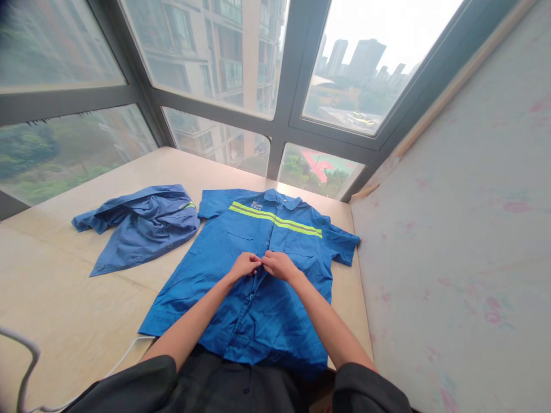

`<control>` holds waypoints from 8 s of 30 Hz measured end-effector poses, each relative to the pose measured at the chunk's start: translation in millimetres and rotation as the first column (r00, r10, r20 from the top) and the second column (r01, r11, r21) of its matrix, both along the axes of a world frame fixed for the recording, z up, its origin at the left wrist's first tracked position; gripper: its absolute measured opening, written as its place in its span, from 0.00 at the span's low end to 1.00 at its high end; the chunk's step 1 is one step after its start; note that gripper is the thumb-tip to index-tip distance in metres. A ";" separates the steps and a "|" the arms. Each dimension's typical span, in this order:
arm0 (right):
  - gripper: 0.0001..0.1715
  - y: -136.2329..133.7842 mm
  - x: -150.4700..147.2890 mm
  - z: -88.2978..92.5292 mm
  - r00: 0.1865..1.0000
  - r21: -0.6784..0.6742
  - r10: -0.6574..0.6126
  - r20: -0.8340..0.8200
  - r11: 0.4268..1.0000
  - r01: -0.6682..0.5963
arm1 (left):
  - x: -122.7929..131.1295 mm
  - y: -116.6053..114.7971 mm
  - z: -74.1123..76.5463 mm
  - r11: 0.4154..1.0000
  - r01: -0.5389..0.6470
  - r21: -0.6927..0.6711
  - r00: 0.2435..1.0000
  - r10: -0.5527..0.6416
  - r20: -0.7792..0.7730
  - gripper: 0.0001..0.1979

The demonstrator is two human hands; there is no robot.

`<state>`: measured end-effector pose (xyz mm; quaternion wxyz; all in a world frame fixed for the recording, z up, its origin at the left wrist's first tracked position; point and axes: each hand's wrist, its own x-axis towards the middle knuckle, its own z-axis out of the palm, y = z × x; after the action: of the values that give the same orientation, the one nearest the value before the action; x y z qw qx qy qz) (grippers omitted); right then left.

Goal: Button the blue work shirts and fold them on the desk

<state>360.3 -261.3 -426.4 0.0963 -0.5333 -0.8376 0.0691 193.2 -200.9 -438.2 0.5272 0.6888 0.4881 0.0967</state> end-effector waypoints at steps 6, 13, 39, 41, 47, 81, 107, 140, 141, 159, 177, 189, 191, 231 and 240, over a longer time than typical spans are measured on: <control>0.13 -2.8 3.3 -11.4 0.999 0.042 -0.025 -0.022 0.999 0.026 | -2.2 3.0 -5.2 0.975 -0.078 -0.207 0.989 0.102 0.106 0.06; 0.19 -12.2 7.0 -27.1 0.979 0.101 -0.076 -0.187 0.990 0.096 | -3.5 3.5 -5.8 0.949 -0.123 -0.290 0.971 0.175 0.162 0.06; 0.15 -15.5 -7.3 -37.1 0.955 0.021 -0.190 -0.226 0.980 0.200 | -7.0 -41.7 -1.5 0.946 -0.119 0.302 0.993 0.120 0.017 0.18; 0.13 -15.1 -7.2 -35.8 0.958 0.022 -0.185 -0.219 0.981 0.195 | -4.3 -44.7 -0.3 0.932 -0.104 0.348 0.991 0.128 -0.046 0.15; 0.12 -12.8 -4.0 -35.5 0.971 0.028 -0.143 -0.191 0.988 0.151 | -1.3 -47.8 0.9 0.924 -0.098 0.371 0.985 0.144 -0.097 0.16; 0.11 -28.5 -18.2 -17.5 0.908 0.080 -0.274 -0.318 0.946 0.314 | -9.6 -22.7 -23.0 0.964 -0.251 0.084 0.951 0.230 0.205 0.11; 0.24 -38.6 -17.2 -22.4 0.844 0.108 -0.339 -0.417 0.903 0.416 | -25.4 -54.2 -8.6 0.743 0.087 0.663 0.989 0.017 -0.149 0.17; 0.42 -88.3 79.6 -70.2 0.581 0.154 -0.807 0.109 0.591 0.792 | -82.1 -86.0 -20.4 0.670 0.266 0.693 0.843 0.188 -0.505 0.34; 0.43 -90.6 83.4 -70.4 0.578 0.150 -0.807 0.118 0.590 0.793 | -84.5 -87.3 -20.2 0.673 0.262 0.692 0.834 0.202 -0.513 0.35; 0.37 -98.7 94.8 -69.0 0.646 0.182 -0.756 0.102 0.653 0.735 | -142.5 -34.1 47.1 0.859 0.116 0.499 0.657 0.311 -0.687 0.34; 0.33 -22.3 106.9 -66.3 0.727 0.110 -0.686 -0.015 0.722 0.683 | 48.4 30.4 4.3 0.880 0.174 0.442 0.976 -0.096 -0.194 0.19; 0.23 35.6 17.7 1.5 0.963 -0.009 -0.152 -0.222 0.988 0.154 | 45.3 37.3 -9.7 0.905 0.133 0.405 0.977 -0.052 -0.205 0.12; 0.20 43.8 14.3 -0.3 0.976 -0.024 -0.153 -0.158 0.988 0.151 | 40.5 40.2 -10.4 0.900 0.153 0.408 0.979 -0.083 -0.185 0.11; 0.11 67.4 43.1 24.6 0.943 -0.216 0.155 0.295 0.972 -0.092 | 45.4 20.9 6.1 0.891 0.204 0.405 0.940 -0.063 -0.336 0.15; 0.13 70.9 44.8 16.6 0.953 -0.191 0.139 0.268 0.978 -0.088 | 51.4 34.8 6.7 0.897 0.208 0.390 0.944 -0.080 -0.321 0.11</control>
<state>405.1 -190.5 -409.8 -0.0752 -0.4949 -0.8626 0.0726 244.6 -166.1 -431.5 0.2937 0.8269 0.4764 0.0549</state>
